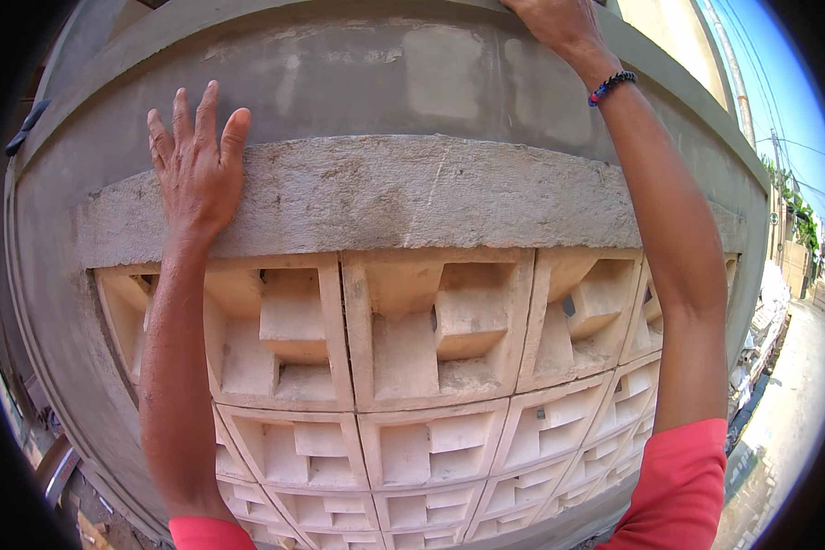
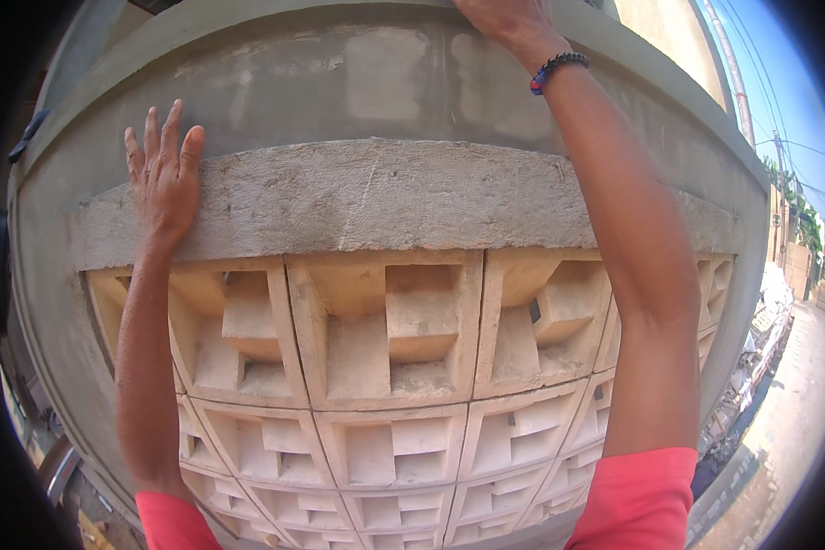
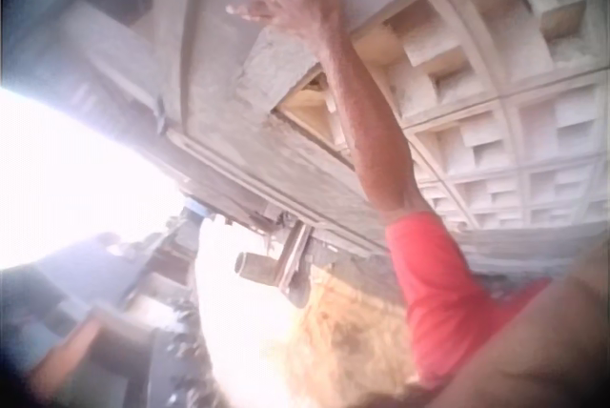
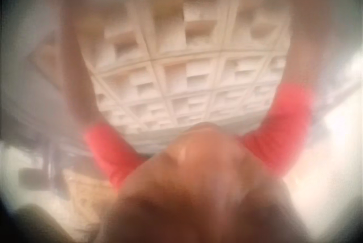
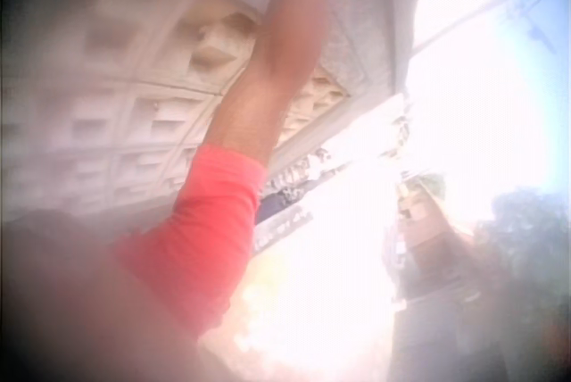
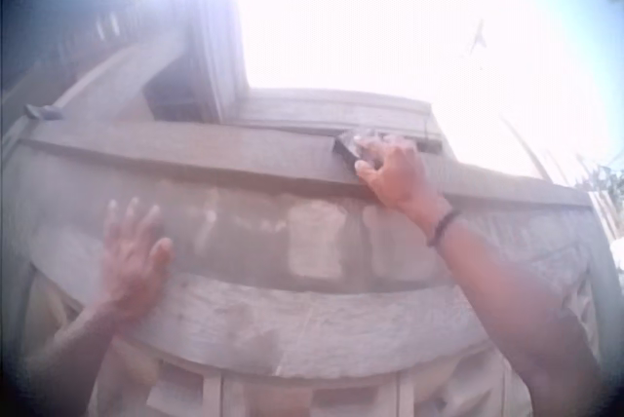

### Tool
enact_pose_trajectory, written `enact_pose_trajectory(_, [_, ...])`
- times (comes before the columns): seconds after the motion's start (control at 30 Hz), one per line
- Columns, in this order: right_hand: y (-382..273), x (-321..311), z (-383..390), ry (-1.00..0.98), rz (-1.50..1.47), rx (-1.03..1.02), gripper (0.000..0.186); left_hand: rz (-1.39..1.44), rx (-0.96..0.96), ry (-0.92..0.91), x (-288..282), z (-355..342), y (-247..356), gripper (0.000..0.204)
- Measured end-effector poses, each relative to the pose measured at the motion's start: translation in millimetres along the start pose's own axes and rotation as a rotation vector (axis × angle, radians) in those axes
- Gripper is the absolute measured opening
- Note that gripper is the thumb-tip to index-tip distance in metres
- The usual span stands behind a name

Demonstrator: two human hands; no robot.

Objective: The person applies and smooths wet cement onto a curved wall section above decorative blocks using a trowel. They repeatedly scoop cement from a bucket and spread it along the wall's edge, smoothing the surface with the trowel.

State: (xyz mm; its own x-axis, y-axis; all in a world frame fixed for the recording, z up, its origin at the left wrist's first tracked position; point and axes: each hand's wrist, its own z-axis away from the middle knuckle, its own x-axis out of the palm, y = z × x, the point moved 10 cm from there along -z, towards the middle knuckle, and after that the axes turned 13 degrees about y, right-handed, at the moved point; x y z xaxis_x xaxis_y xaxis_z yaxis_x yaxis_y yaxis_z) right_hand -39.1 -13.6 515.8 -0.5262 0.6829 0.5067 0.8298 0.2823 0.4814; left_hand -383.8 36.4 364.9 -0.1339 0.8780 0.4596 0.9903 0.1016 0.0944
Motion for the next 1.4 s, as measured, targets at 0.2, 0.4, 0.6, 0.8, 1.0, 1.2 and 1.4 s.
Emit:
enact_pose_trajectory(0.2, [242, -103, 55, -0.001, 0.531, 0.507, 0.049, 0.026, -0.023, -0.008, 7, 3, 11, 0.075])
enact_pose_trajectory(0.4, [64, -20, 47, -0.105, 0.287, 0.373, 0.047, 0.027, -0.035, -0.019, 11, -1, 1, 0.077])
enact_pose_trajectory(0.6, [-28, 3, 21, 0.004, 0.117, 0.039, 0.042, 0.003, -0.02, -0.042, 14, -4, -9, 0.075])
enact_pose_trajectory(0.8, [209, -122, 78, 0.053, 0.397, 0.491, 0.041, -0.039, -0.028, -0.082, 10, -2, -12, 0.073])
enact_pose_trajectory(1.0, [196, -112, 61, 0.012, 0.38, 0.528, 0.04, -0.021, -0.036, -0.09, 14, -2, -3, 0.072])
enact_pose_trajectory(1.2, [96, -56, 40, -0.101, 0.113, 0.112, 0.042, -0.024, -0.018, -0.088, 11, 0, -11, 0.073])
enact_pose_trajectory(1.4, [212, -121, 58, 0.059, 0.23, 0.44, 0.037, -0.016, -0.029, -0.105, 14, -2, -2, 0.071])
